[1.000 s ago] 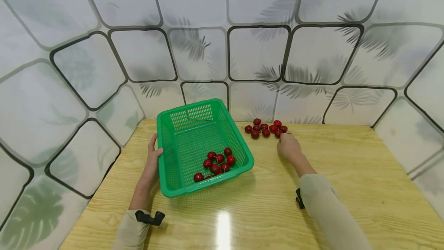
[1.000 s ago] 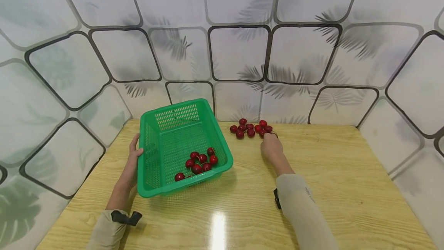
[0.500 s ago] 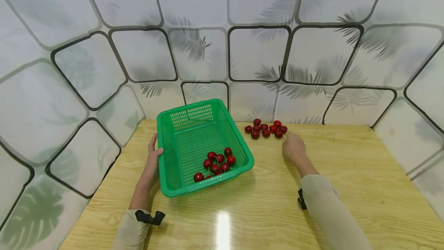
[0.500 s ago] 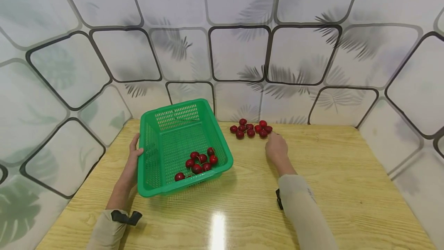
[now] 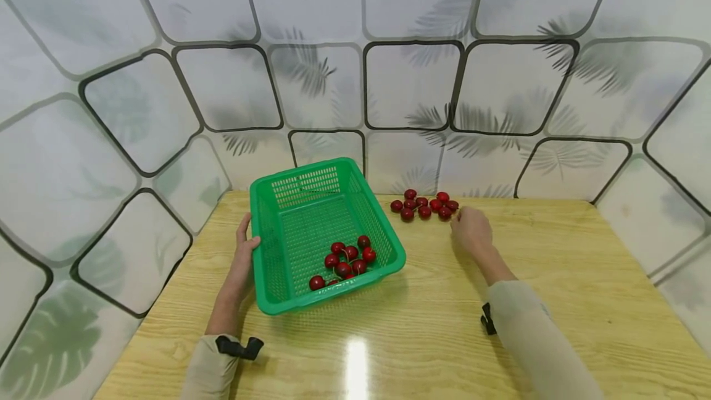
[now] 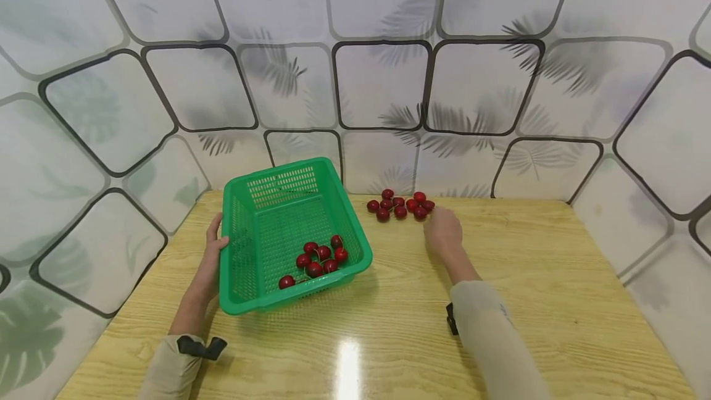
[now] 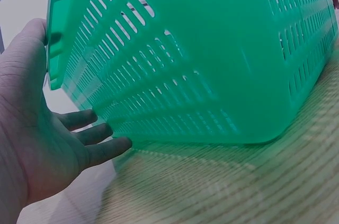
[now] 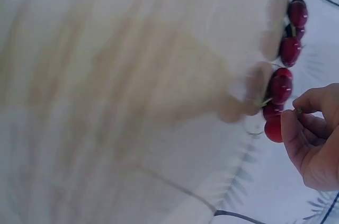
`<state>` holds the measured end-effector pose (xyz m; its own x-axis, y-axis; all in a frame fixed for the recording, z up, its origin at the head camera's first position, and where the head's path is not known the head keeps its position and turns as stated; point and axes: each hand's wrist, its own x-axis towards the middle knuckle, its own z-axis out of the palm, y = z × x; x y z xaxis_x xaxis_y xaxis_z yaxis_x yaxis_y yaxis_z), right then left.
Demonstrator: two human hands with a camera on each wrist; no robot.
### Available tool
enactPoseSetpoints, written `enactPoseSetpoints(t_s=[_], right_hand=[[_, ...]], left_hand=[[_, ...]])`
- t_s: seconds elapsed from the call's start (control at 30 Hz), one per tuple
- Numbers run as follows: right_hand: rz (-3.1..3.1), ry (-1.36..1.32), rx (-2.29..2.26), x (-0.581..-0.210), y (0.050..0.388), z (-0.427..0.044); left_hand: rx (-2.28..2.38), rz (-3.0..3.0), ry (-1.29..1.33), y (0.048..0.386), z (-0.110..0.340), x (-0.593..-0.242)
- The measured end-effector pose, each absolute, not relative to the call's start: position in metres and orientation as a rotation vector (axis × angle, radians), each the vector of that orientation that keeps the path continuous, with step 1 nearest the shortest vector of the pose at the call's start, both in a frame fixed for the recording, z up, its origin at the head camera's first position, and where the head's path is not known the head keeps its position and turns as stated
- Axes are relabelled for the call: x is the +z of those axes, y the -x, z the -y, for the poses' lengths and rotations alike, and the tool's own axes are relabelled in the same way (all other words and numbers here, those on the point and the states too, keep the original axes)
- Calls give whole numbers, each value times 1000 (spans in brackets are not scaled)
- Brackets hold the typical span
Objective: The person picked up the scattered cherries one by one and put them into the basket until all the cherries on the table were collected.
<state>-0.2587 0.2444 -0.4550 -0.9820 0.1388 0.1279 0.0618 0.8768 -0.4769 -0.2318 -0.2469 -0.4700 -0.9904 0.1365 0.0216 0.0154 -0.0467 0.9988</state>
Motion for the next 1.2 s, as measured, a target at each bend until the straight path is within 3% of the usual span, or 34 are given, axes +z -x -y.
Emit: enactPoseSetpoints(t_s=[0.23, 0.77, 1.2], right_hand=[[2710, 21, 821, -433, 254, -223], [2353, -607, 905, -394, 225, -135], [2732, -876, 939, -397, 214, -71]], left_hand=[[2192, -2128, -161, 232, 248, -470], [2205, -2117, -153, 235, 247, -469], [2221, -2104, -134, 235, 245, -470]])
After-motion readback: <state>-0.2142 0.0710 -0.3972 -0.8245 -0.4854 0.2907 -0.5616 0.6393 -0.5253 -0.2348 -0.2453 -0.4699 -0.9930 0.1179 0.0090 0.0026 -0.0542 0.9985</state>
